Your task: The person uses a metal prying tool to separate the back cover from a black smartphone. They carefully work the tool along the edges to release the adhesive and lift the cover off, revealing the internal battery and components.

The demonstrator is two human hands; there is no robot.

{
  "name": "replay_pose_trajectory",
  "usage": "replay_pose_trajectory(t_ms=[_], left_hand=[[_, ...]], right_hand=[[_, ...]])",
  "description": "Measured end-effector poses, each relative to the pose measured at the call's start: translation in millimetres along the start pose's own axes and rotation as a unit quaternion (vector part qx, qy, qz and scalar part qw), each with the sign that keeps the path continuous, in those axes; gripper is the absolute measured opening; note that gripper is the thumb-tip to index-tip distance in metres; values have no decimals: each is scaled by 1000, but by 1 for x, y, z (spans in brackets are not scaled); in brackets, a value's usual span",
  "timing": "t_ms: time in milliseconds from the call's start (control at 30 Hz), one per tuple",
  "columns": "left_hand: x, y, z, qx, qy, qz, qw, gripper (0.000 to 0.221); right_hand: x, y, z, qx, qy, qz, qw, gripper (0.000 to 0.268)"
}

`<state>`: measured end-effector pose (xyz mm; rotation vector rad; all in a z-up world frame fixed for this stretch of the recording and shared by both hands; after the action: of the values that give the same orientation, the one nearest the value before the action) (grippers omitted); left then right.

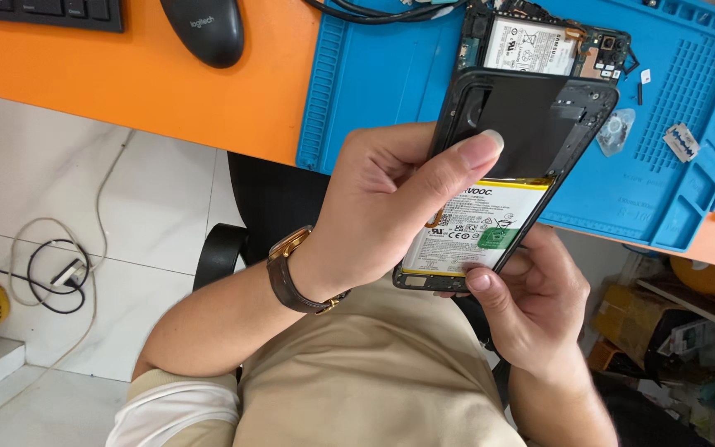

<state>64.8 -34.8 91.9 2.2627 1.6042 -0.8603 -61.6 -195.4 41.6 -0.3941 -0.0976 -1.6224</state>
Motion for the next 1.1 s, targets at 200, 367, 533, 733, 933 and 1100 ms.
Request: replay_pose_trajectory(t_ms=[200, 367, 533, 733, 933, 1100], left_hand=[[-16, 2, 6, 17, 9, 7, 1000, 40], [-19, 6, 13, 33, 12, -2, 999, 42], [-20, 8, 17, 39, 6, -6, 999, 43], [-16, 10, 23, 48, -17, -9, 999, 39], [-13, 12, 24, 39, -23, -6, 999, 39], [-11, 13, 23, 38, -22, -12, 999, 41]], right_hand=[[13, -5, -4, 21, -34, -4, 999, 63], [19, -7, -11, 12, -39, -10, 999, 62], [22, -5, -11, 20, -55, -9, 998, 65], [21, -4, -14, 17, -37, -2, 999, 66], [19, -1, -11, 8, -36, 4, 999, 65], [16, 0, -13, 8, -32, 0, 999, 64]])
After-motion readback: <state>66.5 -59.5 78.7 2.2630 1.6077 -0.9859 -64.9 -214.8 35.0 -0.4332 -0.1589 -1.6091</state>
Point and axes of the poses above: each hand's wrist, its own y-axis towards the middle knuckle, its own x-axis out of the back of the hand, z = x × y, the point moved 8 cm from there along y, towards the middle knuckle, and after that the axes turned 15 degrees about -y, right-handed, at the moved point
